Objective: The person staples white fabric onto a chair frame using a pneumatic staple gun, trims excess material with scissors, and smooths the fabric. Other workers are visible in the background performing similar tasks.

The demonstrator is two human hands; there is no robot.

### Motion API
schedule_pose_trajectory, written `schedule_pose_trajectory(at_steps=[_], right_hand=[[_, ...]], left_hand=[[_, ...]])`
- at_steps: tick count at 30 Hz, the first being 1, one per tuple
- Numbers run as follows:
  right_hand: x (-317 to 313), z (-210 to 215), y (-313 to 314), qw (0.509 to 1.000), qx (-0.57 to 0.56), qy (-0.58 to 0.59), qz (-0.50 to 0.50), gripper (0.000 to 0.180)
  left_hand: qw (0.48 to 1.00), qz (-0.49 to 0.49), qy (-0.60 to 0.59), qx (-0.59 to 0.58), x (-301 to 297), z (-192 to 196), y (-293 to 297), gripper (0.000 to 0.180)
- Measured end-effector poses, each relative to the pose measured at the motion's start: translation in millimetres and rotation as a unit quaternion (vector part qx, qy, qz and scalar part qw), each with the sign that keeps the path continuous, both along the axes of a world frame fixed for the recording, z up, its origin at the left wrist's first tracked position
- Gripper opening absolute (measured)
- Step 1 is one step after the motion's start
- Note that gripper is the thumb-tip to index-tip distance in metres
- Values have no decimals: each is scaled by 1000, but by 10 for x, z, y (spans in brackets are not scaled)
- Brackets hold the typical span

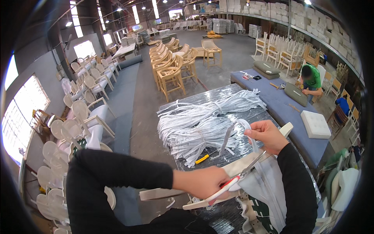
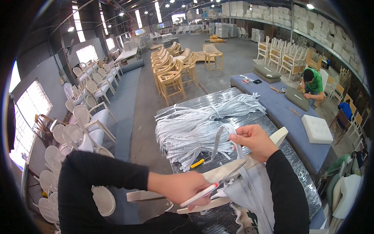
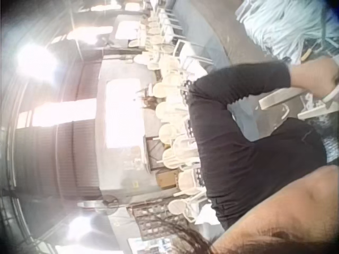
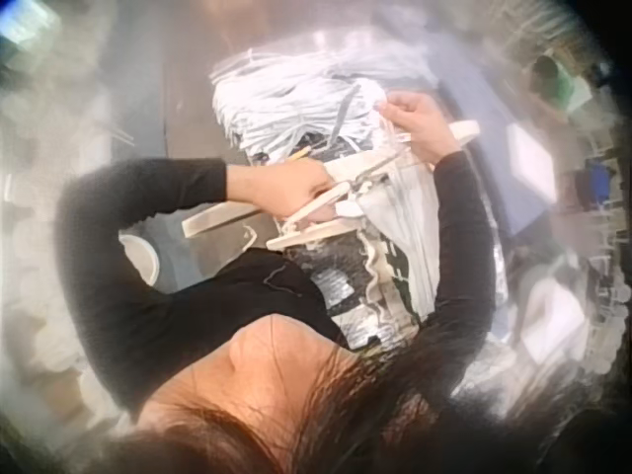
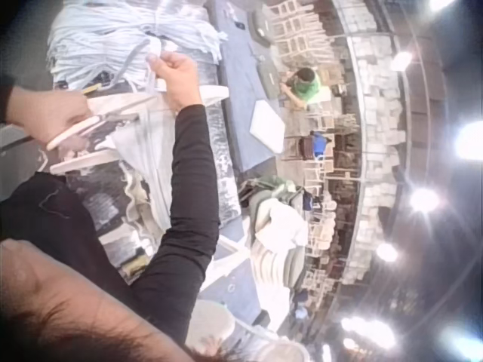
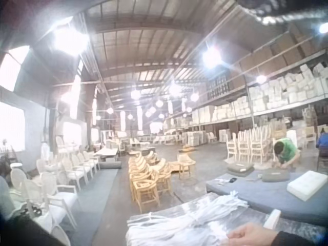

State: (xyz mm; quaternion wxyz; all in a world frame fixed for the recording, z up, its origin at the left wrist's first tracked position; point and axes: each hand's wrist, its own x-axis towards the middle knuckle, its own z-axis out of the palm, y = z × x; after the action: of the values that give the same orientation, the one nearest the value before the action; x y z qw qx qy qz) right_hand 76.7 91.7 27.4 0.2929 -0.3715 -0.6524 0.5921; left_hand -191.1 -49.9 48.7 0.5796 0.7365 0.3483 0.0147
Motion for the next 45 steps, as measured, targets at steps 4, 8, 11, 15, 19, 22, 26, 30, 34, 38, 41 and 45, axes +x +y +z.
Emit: schedule_pose_trajectory(at_steps=[4, 8, 11, 15, 19, 22, 26, 30, 34, 38, 41, 45], right_hand=[[28, 133, -130, 901, 325, -259, -127, 36], [204, 519, -148, 886, 303, -352, -11, 37], [226, 827, -577, 898, 184, -378, 132, 34], [228, 555, -1141, 919, 186, -348, 22, 29], [249, 87, -1367, 968, 173, -143, -113, 24], [146, 122, -1493, 926, 299, -195, -123, 24], [254, -140, -1452, 926, 277, -167, -194, 18], [295, -107, -1414, 949, 189, -127, -216, 21], [324, -38, -1428, 943, 200, -151, -219, 18], [308, 57, -1489, 943, 177, -146, -240, 15], [366, 8, -1485, 947, 163, -126, -248, 14], [384, -36, -1461, 947, 170, -117, -247, 13]], left_hand=[[980, -11, -88, 180, -96, -155, -612, 35], [981, 35, -136, 135, -75, -341, -994, 37], [937, 87, -220, 258, 175, -462, -913, 34], [897, 160, -235, 338, 533, -346, -671, 31], [839, 237, -250, 420, 839, -309, -353, 32], [795, 315, -241, 458, 908, -260, -201, 34], [799, 361, -226, 425, 995, -421, -32, 46], [813, 332, -207, 432, 960, -418, -73, 52], [798, 355, -225, 431, 1000, -445, -32, 47], [789, 350, -187, 470, 1025, -472, -13, 43], [790, 352, -167, 474, 1054, -437, -31, 46], [800, 334, -157, 473, 1029, -461, 0, 52]])
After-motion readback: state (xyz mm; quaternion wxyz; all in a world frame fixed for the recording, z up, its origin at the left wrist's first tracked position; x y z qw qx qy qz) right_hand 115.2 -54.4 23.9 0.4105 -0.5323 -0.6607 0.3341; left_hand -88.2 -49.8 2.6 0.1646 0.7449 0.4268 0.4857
